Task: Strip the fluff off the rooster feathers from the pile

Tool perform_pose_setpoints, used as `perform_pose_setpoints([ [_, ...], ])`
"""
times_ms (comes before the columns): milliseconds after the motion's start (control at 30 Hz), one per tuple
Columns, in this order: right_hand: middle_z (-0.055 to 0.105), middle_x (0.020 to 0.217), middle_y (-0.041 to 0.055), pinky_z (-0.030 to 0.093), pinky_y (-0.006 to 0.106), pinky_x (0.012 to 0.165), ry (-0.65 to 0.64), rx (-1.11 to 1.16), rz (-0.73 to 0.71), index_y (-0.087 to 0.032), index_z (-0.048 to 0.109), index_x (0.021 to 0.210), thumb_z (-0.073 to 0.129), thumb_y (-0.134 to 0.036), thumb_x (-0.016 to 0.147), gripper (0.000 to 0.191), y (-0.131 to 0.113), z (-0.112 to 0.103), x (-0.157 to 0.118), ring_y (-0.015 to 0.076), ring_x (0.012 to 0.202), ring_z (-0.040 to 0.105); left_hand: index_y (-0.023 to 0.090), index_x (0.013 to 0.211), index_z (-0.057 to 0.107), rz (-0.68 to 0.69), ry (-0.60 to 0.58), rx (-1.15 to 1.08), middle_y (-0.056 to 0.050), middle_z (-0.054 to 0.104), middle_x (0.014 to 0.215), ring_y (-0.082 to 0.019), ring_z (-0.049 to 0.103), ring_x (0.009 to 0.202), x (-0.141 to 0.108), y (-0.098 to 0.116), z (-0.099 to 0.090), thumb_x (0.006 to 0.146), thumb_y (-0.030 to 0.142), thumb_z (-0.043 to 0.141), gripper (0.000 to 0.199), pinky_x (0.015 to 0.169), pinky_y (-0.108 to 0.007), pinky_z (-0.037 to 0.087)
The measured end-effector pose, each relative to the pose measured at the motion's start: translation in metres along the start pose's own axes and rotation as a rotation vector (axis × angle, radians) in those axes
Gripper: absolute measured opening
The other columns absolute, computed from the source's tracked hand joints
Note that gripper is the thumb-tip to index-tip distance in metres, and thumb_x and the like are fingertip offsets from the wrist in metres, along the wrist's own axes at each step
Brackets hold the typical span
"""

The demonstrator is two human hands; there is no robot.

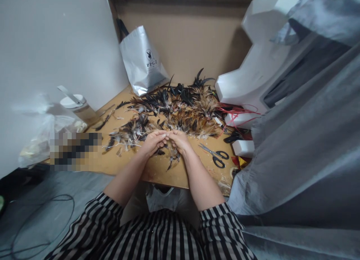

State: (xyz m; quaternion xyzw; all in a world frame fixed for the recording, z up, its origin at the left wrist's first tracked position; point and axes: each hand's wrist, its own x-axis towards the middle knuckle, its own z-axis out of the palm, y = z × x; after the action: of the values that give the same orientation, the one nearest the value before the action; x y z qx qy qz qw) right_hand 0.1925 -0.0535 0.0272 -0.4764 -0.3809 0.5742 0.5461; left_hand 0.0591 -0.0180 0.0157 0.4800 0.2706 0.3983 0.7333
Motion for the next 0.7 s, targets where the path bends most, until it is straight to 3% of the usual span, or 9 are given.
perform_pose_setpoints([
  [167,0.034,0.042,-0.0091,0.01,0.016,0.032,0.013,0.058,-0.012,-0.016,0.054,0.066,0.068,-0.033,0.059,0.023,-0.005,-0.004,-0.001,0.0012,0.033,0.019,0.01,0.086,0.056,0.006,0.062,0.041,-0.006,0.062,0.073,-0.006,0.054,0.052,0.002,-0.003,-0.005,0.065,0.032,0.066,0.032,0.043,-0.015,0.037],
  [300,0.041,0.049,-0.0069,0.011,0.015,0.031,0.02,0.203,-0.015,-0.016,0.055,0.07,0.065,-0.039,0.064,0.026,-0.009,-0.01,0.002,0.0009,0.034,0.021,0.011,0.08,0.058,0.051,0.084,0.129,-0.005,0.062,0.072,-0.006,0.053,0.051,0.002,-0.004,-0.006,0.065,0.034,0.064,0.028,0.042,-0.016,0.036],
  [433,0.054,0.061,-0.0011,0.028,0.015,0.034,-0.002,0.316,-0.023,-0.016,0.06,0.079,0.058,-0.043,0.07,0.029,-0.007,-0.009,0.005,0.004,0.042,0.039,0.011,0.079,0.06,0.08,0.035,0.211,-0.003,0.061,0.067,-0.005,0.049,0.047,0.0,-0.005,-0.003,0.066,0.035,0.064,0.028,0.043,-0.017,0.035],
  [533,0.061,0.075,0.0027,0.043,0.02,0.049,-0.048,0.353,-0.039,-0.017,0.063,0.082,0.057,-0.041,0.072,0.026,-0.004,-0.003,0.005,0.0084,0.058,0.052,0.011,0.081,0.061,0.07,0.006,0.238,-0.002,0.06,0.063,-0.005,0.047,0.045,0.0,-0.005,-0.001,0.066,0.036,0.064,0.029,0.042,-0.018,0.034],
  [700,0.063,0.091,0.0022,0.046,0.022,0.062,-0.083,0.358,-0.057,-0.02,0.064,0.085,0.058,-0.035,0.073,0.02,0.001,0.005,0.003,0.0116,0.076,0.056,0.012,0.086,0.062,0.057,0.044,0.227,0.002,0.053,0.051,-0.005,0.043,0.042,0.001,-0.004,0.0,0.064,0.037,0.065,0.033,0.04,-0.017,0.029],
])
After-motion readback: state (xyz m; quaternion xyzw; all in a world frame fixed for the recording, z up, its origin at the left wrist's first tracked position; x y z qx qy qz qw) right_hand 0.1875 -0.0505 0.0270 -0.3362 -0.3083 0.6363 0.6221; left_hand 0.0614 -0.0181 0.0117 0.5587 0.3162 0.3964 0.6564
